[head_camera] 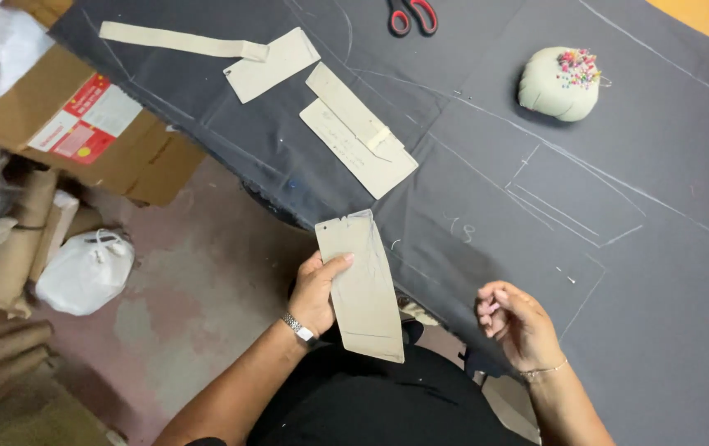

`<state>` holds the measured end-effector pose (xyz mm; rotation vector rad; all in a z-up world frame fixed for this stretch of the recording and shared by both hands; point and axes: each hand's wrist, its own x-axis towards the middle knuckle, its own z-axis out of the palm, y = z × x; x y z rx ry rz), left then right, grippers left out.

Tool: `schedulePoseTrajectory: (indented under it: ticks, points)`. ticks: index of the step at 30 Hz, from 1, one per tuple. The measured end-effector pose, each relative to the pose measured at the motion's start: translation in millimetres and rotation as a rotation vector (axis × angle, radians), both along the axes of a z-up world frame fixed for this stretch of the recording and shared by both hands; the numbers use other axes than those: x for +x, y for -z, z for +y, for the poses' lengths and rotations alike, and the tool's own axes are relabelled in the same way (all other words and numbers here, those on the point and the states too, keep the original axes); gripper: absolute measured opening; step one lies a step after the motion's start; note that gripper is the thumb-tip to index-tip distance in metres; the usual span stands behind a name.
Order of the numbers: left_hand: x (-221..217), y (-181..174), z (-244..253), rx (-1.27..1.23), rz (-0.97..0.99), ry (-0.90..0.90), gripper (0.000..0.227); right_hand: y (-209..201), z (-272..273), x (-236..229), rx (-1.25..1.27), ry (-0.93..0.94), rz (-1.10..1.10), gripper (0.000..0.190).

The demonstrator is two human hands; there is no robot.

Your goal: The person places paper pattern pieces onto a large piece of dark fabric laid out on a table. They secure the patterns to the fabric using straight pins, carefully aligning the edges and corners of the templates.

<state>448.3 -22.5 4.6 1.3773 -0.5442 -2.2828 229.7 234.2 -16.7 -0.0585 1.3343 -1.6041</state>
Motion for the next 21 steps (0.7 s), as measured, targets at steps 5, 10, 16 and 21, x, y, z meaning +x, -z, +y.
schedulePoseTrajectory:
  ticks: [5,10,16,21]
  points:
    - [31,-50,-48,-0.115,0.017,0.082,0.019,-21,-110,35,0.099,0.012,0.324,0.027]
    - [104,-60,-131,-0.197,0.051,0.067,0.012,-41,-276,36,0.424,-0.112,1.089,0.033]
    - [171,-75,-216,-0.273,0.095,0.004,0.017,-14,-369,-2,0.993,-0.54,1.53,0.054]
    - [191,-80,-263,-0.39,-0.024,0.028,0.013,-7,-379,-31,1.153,-0.597,1.425,0.032]
